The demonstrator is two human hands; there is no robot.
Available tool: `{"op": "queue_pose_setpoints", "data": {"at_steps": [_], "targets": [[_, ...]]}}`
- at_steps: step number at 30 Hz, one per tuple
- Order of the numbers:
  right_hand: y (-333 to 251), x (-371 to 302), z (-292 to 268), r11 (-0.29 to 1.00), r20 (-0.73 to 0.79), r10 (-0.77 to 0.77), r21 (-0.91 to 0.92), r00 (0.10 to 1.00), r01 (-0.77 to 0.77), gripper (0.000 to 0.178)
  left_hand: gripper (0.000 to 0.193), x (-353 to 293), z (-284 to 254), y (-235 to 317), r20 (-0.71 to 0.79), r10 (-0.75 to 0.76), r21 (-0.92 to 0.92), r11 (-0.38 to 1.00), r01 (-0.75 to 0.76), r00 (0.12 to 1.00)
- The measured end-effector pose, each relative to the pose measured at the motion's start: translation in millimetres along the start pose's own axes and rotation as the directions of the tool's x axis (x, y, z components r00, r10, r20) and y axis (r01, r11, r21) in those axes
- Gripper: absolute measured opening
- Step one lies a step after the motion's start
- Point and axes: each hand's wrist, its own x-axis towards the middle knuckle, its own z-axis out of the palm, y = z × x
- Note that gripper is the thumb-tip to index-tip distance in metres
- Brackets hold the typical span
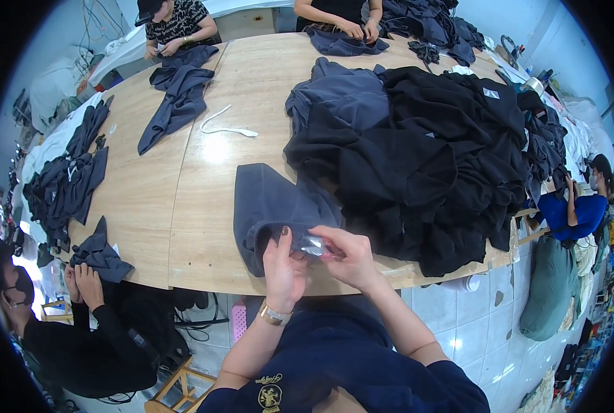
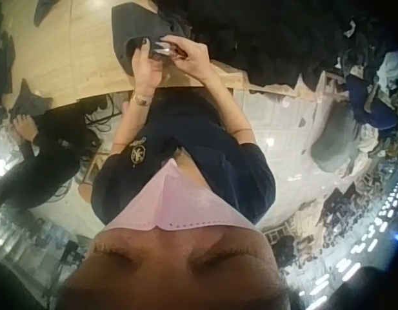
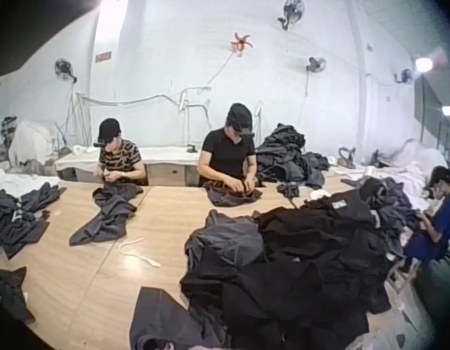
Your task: Trim excess threads from fabric pieces using snips.
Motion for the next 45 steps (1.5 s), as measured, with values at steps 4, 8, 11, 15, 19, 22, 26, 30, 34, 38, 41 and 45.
{"op": "queue_pose_setpoints", "data": {"at_steps": [4,8,11,15,19,22,26,30,34,38,41,45], "targets": [[8,3,1,0.967,0.101,-0.197,-0.142,0.975,0.211,0.032,0.022,0,0,3,-0.018,0.040,0.048,0.998,-0.039,0.999],[5,-2,4,0.967,0.145,-0.209,-0.118,0.967,0.227,0.028,0.024,0,-3,4,0.000,0.019,0.079,0.997,-0.019,1.000],[-1,-10,3,0.960,0.183,-0.259,-0.062,0.948,0.274,0.027,0.023,-1,11,11,0.018,-0.007,0.019,1.000,0.007,1.000],[-5,-10,-8,0.982,0.147,-0.166,-0.061,0.975,0.177,0.028,0.023,2,6,13,-0.008,-0.037,-0.028,0.999,0.037,0.999],[8,-6,-7,0.952,-0.014,-0.118,-0.285,0.993,0.109,0.027,0.021,1,6,15,0.001,-0.053,-0.073,0.996,0.053,0.999],[14,-7,-6,0.866,-0.002,-0.186,-0.473,0.983,0.163,0.031,0.021,1,4,13,0.003,-0.061,-0.108,0.992,0.061,0.998],[13,-10,-3,0.833,0.025,-0.211,-0.519,0.977,0.193,0.028,0.020,1,1,12,-0.017,-0.062,-0.130,0.990,0.059,0.998],[10,-9,-1,0.816,0.040,-0.218,-0.540,0.975,0.205,0.027,0.019,1,3,12,-0.004,-0.053,-0.127,0.991,0.052,0.999],[10,-8,-1,0.826,0.037,-0.226,-0.522,0.973,0.212,0.027,0.017,-2,7,12,-0.026,-0.046,-0.111,0.993,0.043,0.999],[9,-6,-3,0.824,0.062,-0.218,-0.524,0.974,0.218,0.026,0.016,-2,6,11,-0.017,-0.020,-0.080,0.997,0.019,1.000],[11,-5,-2,0.820,0.053,-0.233,-0.526,0.971,0.225,0.028,0.017,-2,7,11,-0.020,-0.007,-0.072,0.997,0.006,1.000],[13,-5,0,0.818,0.034,-0.256,-0.525,0.966,0.235,0.031,0.018,-2,7,10,-0.010,-0.015,-0.078,0.997,0.014,1.000]]}}
